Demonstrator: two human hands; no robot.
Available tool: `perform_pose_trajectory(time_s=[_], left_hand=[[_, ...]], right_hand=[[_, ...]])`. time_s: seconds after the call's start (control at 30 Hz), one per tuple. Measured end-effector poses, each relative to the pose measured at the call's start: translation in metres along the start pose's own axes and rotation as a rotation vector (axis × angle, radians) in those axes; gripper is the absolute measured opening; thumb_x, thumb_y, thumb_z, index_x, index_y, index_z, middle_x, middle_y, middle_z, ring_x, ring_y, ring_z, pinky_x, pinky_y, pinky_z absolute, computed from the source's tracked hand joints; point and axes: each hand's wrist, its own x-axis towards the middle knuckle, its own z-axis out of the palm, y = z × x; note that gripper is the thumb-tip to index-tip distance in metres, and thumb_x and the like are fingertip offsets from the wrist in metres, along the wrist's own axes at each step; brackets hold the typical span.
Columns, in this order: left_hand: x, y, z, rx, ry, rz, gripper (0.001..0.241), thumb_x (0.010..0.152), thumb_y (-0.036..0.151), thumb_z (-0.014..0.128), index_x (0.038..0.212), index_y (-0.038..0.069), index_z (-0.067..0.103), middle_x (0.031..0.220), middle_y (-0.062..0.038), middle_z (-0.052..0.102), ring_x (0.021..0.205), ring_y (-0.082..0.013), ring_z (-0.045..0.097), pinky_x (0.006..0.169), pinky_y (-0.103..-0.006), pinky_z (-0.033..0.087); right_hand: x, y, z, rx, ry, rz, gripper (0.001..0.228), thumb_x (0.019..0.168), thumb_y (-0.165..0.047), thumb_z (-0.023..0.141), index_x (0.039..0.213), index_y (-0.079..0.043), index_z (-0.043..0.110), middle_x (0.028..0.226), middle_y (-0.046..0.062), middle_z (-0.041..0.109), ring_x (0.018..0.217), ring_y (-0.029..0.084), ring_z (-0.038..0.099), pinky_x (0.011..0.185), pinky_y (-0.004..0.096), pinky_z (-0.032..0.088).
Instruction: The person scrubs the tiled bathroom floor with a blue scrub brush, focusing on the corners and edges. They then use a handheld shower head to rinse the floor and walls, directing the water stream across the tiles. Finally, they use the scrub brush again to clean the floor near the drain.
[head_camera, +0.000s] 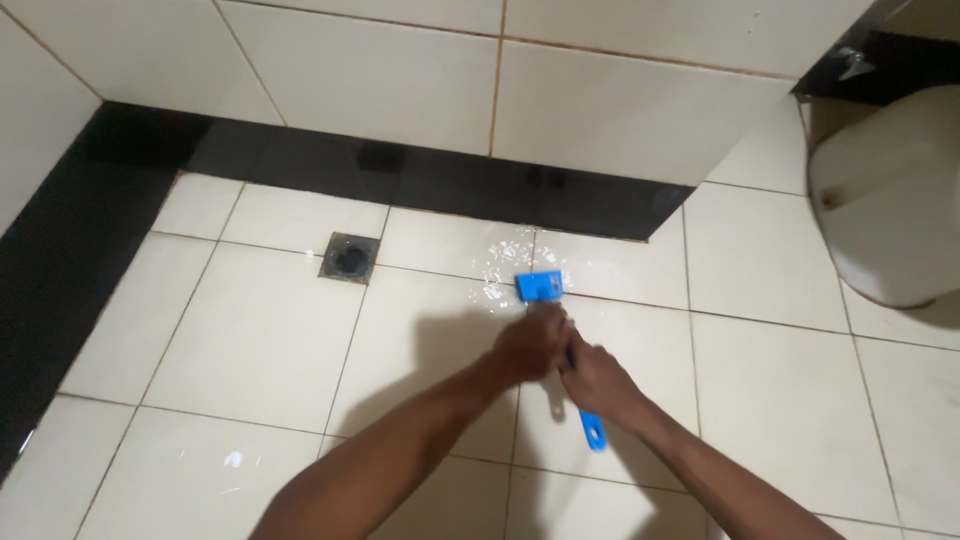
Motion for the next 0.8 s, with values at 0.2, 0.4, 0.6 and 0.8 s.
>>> perform_pose_trajectory(time_s=[0.2, 0.4, 0.6, 0.8], left_hand=[[-0.069, 0.071, -0.017, -0.015, 0.437, 0.372, 0.021, 0.102, 0.000, 0.059, 0.107, -0.019, 0.064, 0.110, -0.035, 0.064, 0.109, -0.0467, 0.067, 0.108, -0.0600, 0.056], [-0.076, 0.084, -0.030, 0.008, 0.362, 0.330, 0.024, 0.100, 0.002, 0.058, 0.108, -0.021, 0.063, 0.109, -0.036, 0.065, 0.107, -0.0482, 0.068, 0.106, -0.0592, 0.055], [-0.017, 0.004, 0.003, -0.014, 0.209, 0.181, 0.030, 0.099, 0.015, 0.051, 0.110, -0.011, 0.063, 0.114, -0.028, 0.065, 0.115, -0.0430, 0.064, 0.108, -0.0505, 0.051], [0.000, 0.003, -0.038, -0.383, -0.009, -0.318, 0.030, 0.107, 0.026, 0.046, 0.105, 0.001, 0.063, 0.112, -0.020, 0.065, 0.106, -0.0364, 0.063, 0.096, -0.0507, 0.050]], right_hand=[[-0.063, 0.048, 0.043, -0.057, -0.134, -0.009, 0.049, 0.092, -0.024, 0.052, 0.130, 0.006, 0.047, 0.077, 0.029, 0.073, 0.070, 0.047, 0.073, 0.071, 0.052, 0.060], [-0.081, 0.027, 0.029, -0.095, -0.153, 0.059, 0.047, 0.093, -0.026, 0.052, 0.132, 0.001, 0.048, 0.080, 0.030, 0.072, 0.077, 0.048, 0.072, 0.076, 0.055, 0.058], [-0.002, 0.005, 0.013, -0.052, -0.010, 0.012, 0.047, 0.095, -0.026, 0.049, 0.135, -0.001, 0.050, 0.080, 0.033, 0.070, 0.078, 0.050, 0.071, 0.077, 0.057, 0.056], [0.019, 0.012, 0.019, -0.011, 0.083, -0.119, 0.046, 0.101, -0.031, 0.045, 0.131, 0.003, 0.050, 0.081, 0.030, 0.070, 0.076, 0.052, 0.068, 0.073, 0.059, 0.054]])
